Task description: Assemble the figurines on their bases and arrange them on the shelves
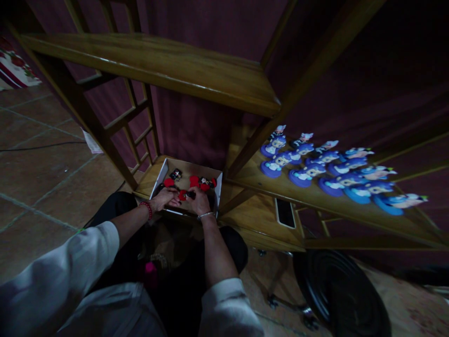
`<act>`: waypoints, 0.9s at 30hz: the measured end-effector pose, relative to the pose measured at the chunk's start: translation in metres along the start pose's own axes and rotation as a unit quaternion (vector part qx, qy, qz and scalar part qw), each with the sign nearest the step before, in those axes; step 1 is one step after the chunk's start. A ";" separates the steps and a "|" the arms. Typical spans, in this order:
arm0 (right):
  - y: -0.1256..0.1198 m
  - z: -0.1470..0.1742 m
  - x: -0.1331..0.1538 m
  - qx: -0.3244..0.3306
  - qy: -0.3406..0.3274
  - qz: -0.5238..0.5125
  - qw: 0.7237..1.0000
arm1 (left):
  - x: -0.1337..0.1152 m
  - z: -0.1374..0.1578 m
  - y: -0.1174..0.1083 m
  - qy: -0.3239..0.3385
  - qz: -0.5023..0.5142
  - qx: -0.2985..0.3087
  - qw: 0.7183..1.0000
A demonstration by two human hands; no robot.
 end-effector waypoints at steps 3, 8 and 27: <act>0.002 0.000 0.001 0.001 -0.006 -0.010 1.000 | 0.000 0.000 0.000 0.004 -0.001 0.001 1.000; 0.005 -0.002 0.002 0.008 -0.026 -0.006 1.000 | 0.001 -0.001 -0.001 0.004 -0.003 -0.004 1.000; 0.009 -0.004 0.021 0.019 -0.032 0.066 0.997 | 0.004 -0.005 0.001 -0.007 -0.027 -0.008 1.000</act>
Point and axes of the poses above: each hand's wrist, its own z-axis away from the middle knuckle, its own y-axis out of the palm, x = y × z, the point moved 7 cm from there along -z, towards the middle knuckle, and after that the axes turned 12 degrees about -z, right-handed, at the moved point
